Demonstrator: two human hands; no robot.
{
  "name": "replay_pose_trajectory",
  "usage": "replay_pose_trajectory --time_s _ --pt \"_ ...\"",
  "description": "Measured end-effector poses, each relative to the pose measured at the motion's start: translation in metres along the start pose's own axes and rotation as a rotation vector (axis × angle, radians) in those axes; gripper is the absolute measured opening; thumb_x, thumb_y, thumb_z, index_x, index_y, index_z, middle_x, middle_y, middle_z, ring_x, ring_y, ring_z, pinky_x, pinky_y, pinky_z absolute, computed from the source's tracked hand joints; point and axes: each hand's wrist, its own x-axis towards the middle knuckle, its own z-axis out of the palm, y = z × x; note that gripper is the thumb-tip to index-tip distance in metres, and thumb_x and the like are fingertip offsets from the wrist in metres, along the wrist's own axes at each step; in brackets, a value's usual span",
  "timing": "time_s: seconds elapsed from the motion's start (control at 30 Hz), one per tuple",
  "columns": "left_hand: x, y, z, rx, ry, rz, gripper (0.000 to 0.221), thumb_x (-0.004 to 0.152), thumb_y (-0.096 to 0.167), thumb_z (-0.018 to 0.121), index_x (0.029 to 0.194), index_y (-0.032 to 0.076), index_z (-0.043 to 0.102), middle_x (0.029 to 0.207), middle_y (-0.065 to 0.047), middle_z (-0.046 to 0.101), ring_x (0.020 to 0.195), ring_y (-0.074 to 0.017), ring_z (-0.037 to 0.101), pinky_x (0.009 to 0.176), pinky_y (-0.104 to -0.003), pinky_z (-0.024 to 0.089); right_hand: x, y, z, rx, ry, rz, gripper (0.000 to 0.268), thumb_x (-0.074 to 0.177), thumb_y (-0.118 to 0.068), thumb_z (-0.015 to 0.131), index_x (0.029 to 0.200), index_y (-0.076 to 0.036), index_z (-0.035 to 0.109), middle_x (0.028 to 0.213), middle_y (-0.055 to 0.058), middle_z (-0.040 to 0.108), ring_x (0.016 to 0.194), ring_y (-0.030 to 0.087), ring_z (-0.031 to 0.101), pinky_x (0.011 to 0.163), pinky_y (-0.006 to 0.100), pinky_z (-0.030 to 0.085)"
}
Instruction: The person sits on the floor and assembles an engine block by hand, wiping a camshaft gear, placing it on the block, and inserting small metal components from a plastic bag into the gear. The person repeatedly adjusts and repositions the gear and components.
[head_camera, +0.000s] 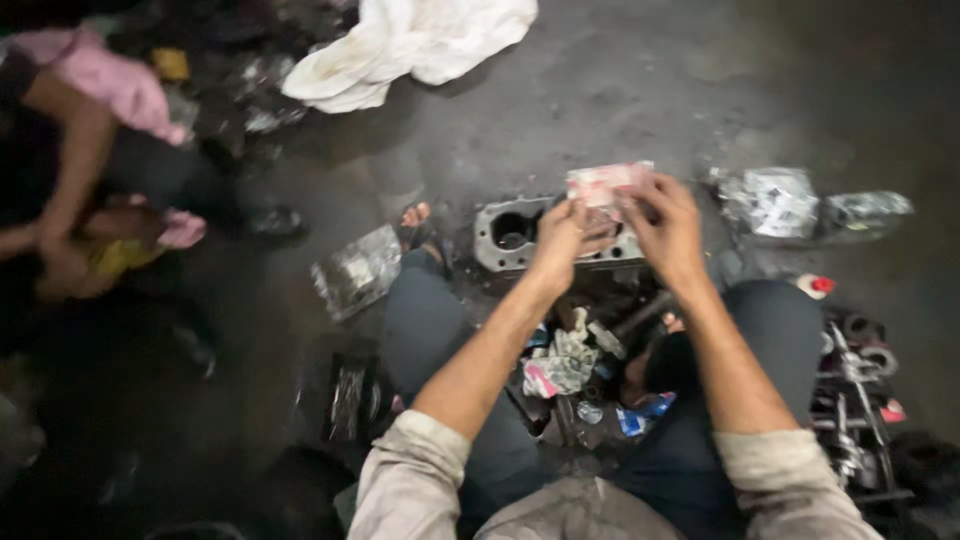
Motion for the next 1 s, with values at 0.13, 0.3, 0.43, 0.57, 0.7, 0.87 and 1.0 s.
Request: replay_pose_trajectory --time_s 0.13,0.3,0.43,0.57,0.7,0.87,1.0 --pt "0.013 -0.008 -0.01 0.028 -0.012 -0.061 0.037 0.111 0.028 0.044 0.126 -0.002 0.061 0.114 -0.014 0.068 0.099 -0.0284 0.072 0.081 -0.042 0.064 -0.001 0.028 -0.002 0.019 -0.195 -0.094 0.027 0.082 -0.01 0.083 0.109 -0.007 0.077 0.146 0.017 0.063 0.127 0.035 0.056 0.107 0.043 0.045" --pt "0.008 -0.009 -0.014 0.07 -0.05 -0.07 0.036 0.109 0.025 0.047 0.122 -0.003 0.065 0.11 -0.013 0.073 0.094 -0.0261 0.075 0.081 -0.04 0.064 -0.019 0.042 -0.008 0.004 -0.305 -0.116 0.034 0.078 -0.016 0.087 0.11 -0.01 0.079 0.144 0.017 0.062 0.132 0.036 0.053 0.113 0.045 0.04" --pt "0.005 0.0 -0.007 0.117 -0.054 -0.106 0.034 0.108 0.025 0.049 0.123 0.0 0.066 0.109 -0.014 0.073 0.093 -0.0251 0.075 0.08 -0.039 0.064 -0.016 0.031 -0.006 -0.015 -0.229 -0.007 0.028 0.087 -0.016 0.085 0.113 -0.008 0.078 0.144 0.014 0.063 0.137 0.034 0.052 0.117 0.044 0.04" --pt "-0.004 0.0 -0.003 0.199 -0.069 -0.132 0.035 0.111 0.026 0.048 0.123 -0.003 0.065 0.111 -0.014 0.07 0.096 -0.026 0.072 0.082 -0.038 0.064 -0.014 0.015 -0.011 0.013 -0.191 -0.111 0.027 0.084 -0.016 0.085 0.108 -0.007 0.077 0.149 0.016 0.06 0.136 0.036 0.05 0.115 0.045 0.04" --pt "-0.005 0.002 -0.005 -0.041 -0.078 -0.133 0.034 0.111 0.023 0.042 0.127 -0.002 0.059 0.116 -0.017 0.071 0.101 -0.028 0.074 0.082 -0.038 0.063 -0.014 0.0 -0.01 -0.109 -0.028 -0.141 0.022 0.091 -0.009 0.081 0.113 -0.006 0.078 0.143 0.016 0.062 0.136 0.035 0.051 0.117 0.045 0.041" --pt "-0.004 -0.001 -0.002 -0.152 -0.072 -0.173 0.034 0.111 0.023 0.041 0.129 -0.001 0.057 0.12 -0.017 0.069 0.104 -0.0281 0.073 0.083 -0.038 0.064 -0.015 0.01 -0.009 0.391 0.142 0.114 0.019 0.101 -0.015 0.067 0.114 -0.002 0.074 0.139 0.016 0.064 0.129 0.033 0.059 0.11 0.043 0.049" --pt "-0.002 -0.002 -0.003 -0.163 -0.026 -0.118 0.034 0.109 0.025 0.043 0.13 0.001 0.057 0.118 -0.014 0.07 0.102 -0.0281 0.073 0.078 -0.039 0.062 -0.016 0.046 -0.013 1.435 0.133 0.575 0.032 0.092 -0.025 0.061 0.117 -0.006 0.067 0.12 0.016 0.068 0.112 0.033 0.066 0.105 0.044 0.056"
